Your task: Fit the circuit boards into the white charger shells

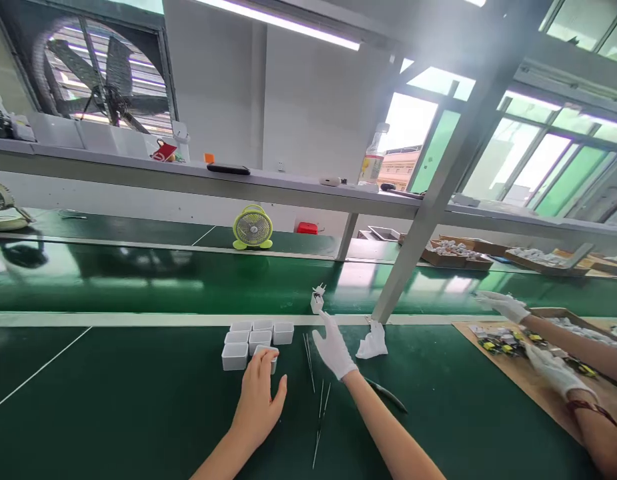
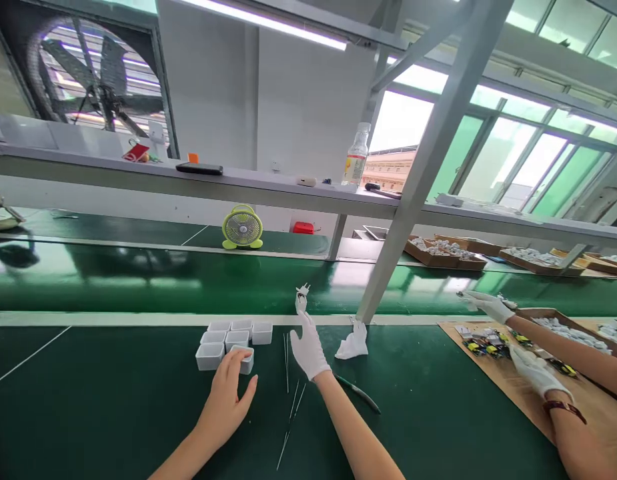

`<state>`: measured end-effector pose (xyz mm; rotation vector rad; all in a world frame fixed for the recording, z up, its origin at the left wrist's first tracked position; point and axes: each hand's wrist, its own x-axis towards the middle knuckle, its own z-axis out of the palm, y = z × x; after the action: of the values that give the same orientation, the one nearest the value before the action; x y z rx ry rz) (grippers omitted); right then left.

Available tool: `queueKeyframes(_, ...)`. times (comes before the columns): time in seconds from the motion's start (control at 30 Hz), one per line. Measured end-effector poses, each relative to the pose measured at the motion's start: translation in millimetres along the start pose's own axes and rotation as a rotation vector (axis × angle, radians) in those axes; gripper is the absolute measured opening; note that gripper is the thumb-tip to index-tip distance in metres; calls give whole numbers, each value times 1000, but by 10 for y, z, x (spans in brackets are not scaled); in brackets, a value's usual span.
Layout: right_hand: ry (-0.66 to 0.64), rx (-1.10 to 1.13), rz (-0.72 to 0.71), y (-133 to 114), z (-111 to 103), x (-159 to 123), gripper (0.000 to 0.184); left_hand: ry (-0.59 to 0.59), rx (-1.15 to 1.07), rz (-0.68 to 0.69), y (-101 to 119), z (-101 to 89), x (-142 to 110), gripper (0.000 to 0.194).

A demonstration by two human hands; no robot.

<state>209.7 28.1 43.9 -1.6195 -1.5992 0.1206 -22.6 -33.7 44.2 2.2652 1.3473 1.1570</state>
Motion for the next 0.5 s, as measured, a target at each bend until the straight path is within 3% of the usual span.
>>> queueKeyframes(0.2, -166, -121, 47, -182, -185, -568, 57, 68, 133, 62, -91, 14, 26, 27)
queueKeyframes(0.37, -317, -335, 34, -263, -308, -599, 57, 58, 195, 133, -177, 40, 53, 17)
queueKeyframes(0.5, -387, -369, 41, -412, -385, -606, 58, 58, 223, 154, -211, 40, 75, 15)
